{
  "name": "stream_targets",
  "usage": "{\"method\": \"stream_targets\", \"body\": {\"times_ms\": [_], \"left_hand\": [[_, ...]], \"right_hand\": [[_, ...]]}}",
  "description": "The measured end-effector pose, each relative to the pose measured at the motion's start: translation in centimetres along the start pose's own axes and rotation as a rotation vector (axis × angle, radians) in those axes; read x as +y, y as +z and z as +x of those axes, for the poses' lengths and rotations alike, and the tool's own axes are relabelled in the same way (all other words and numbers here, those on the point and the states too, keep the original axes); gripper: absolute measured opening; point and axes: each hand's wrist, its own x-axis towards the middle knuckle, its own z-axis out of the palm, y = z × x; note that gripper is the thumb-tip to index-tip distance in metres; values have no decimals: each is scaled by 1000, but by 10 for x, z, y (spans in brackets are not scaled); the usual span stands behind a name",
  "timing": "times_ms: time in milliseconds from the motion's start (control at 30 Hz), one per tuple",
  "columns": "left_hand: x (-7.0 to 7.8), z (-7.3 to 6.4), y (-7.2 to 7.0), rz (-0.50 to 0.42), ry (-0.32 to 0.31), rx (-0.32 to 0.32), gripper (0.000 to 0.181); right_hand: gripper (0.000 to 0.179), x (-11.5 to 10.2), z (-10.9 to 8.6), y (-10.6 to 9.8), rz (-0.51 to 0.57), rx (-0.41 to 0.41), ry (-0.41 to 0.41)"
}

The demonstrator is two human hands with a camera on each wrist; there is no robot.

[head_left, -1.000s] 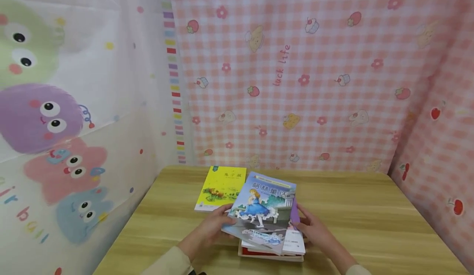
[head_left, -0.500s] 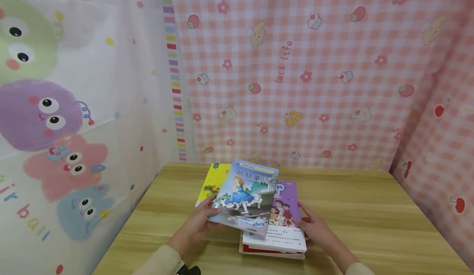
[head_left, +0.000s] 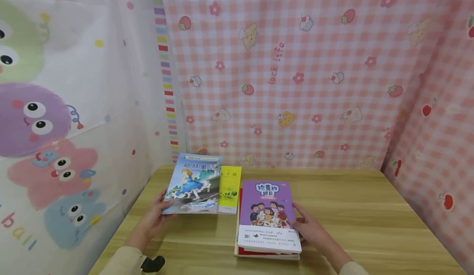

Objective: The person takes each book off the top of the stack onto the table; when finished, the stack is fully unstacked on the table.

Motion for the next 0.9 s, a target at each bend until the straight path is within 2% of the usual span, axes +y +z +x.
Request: {"method": "stream_targets", "body": {"times_ms": [100, 233, 467, 667, 800, 900], "left_hand": [[5, 1, -27, 6, -1, 33, 65], [9, 2, -54, -2, -23, 73, 66], [5, 4, -84, 54, -65, 47, 70], [1, 12, -96, 87, -112, 67, 69], [4, 19, -92, 116, -113, 140, 68], [7, 24, -86, 121, -93, 227, 67]], "right_hand": [[63, -1, 1, -1, 1, -7, 2], [63, -1, 2, -2, -7, -8, -3], [64, 1, 1, -1, -21, -4, 17], [64, 1, -1, -1, -6, -11, 22], [64, 2, 0, -2, -4, -5, 29], [64, 2, 1, -2, 0, -9, 32]]}}
